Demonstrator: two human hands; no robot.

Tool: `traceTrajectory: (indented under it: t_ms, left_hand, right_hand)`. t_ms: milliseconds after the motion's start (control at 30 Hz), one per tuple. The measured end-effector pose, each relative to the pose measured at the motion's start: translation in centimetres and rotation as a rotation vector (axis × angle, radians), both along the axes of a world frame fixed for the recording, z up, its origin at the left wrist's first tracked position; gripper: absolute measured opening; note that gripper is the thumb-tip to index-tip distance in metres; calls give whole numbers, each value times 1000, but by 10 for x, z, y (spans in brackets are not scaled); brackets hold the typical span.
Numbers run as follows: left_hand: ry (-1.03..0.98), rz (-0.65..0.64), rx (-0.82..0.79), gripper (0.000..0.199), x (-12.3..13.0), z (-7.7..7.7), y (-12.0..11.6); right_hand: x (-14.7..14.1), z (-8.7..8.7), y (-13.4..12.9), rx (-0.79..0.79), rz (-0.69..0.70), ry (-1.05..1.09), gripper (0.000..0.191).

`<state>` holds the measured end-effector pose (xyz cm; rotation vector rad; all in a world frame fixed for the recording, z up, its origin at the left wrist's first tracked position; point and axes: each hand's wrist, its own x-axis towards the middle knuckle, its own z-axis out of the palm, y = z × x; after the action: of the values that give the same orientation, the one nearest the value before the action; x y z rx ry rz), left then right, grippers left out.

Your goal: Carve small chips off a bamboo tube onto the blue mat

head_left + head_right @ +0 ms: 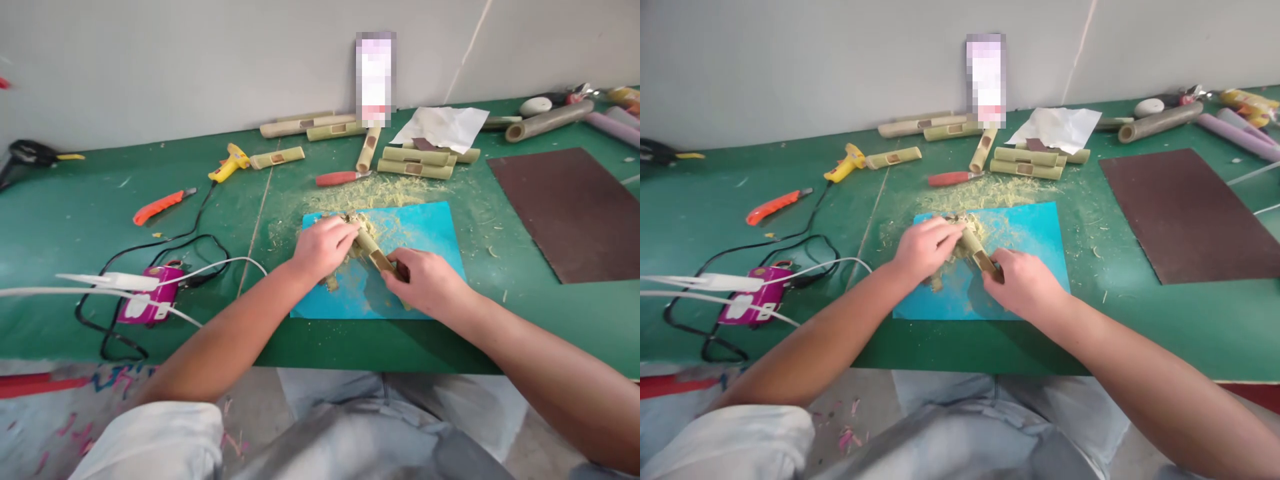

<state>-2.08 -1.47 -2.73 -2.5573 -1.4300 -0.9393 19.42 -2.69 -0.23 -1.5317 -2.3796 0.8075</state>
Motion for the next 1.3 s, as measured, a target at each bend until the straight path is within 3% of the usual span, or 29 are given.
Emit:
traceTrajectory:
  t_ms: [167,267,400,533,667,800,933,1033,1167,1300]
  left_hand:
    - [15,-58,-24,27,-5,0,4]
    - [0,24,-3,28,-5,1,3]
    - [46,-49,-21,28,-3,1,1]
    - [13,2,25,27,-2,2,1]
    - [25,-85,0,27,-2,2,0]
    - [12,6,-3,28,-2,3,0]
    - [20,-65,-35,28,-2,2,0]
    - [5,12,8,28,-3,2,0]
    - [37,-70,-5,28,-2,2,0]
    - [10,8,39,27,-2,3,-1]
  right_hand:
    - [0,0,-1,4,12,-4,16]
    - [0,0,-1,8,3,-5,17]
    - [0,-1,0,5,13,0,15]
    - [0,-1,0,9,-3,1,16]
    - [0,0,0,-15,9,-3,15]
    - [0,0,0,-16,2,0,16]
    - [0,-1,0,-11,7,2,15]
    - [0,-1,0,2,-8,4,16]
    - [0,-1,0,-13,7,3,15]
    - [0,-1,1,-8,-3,10,16]
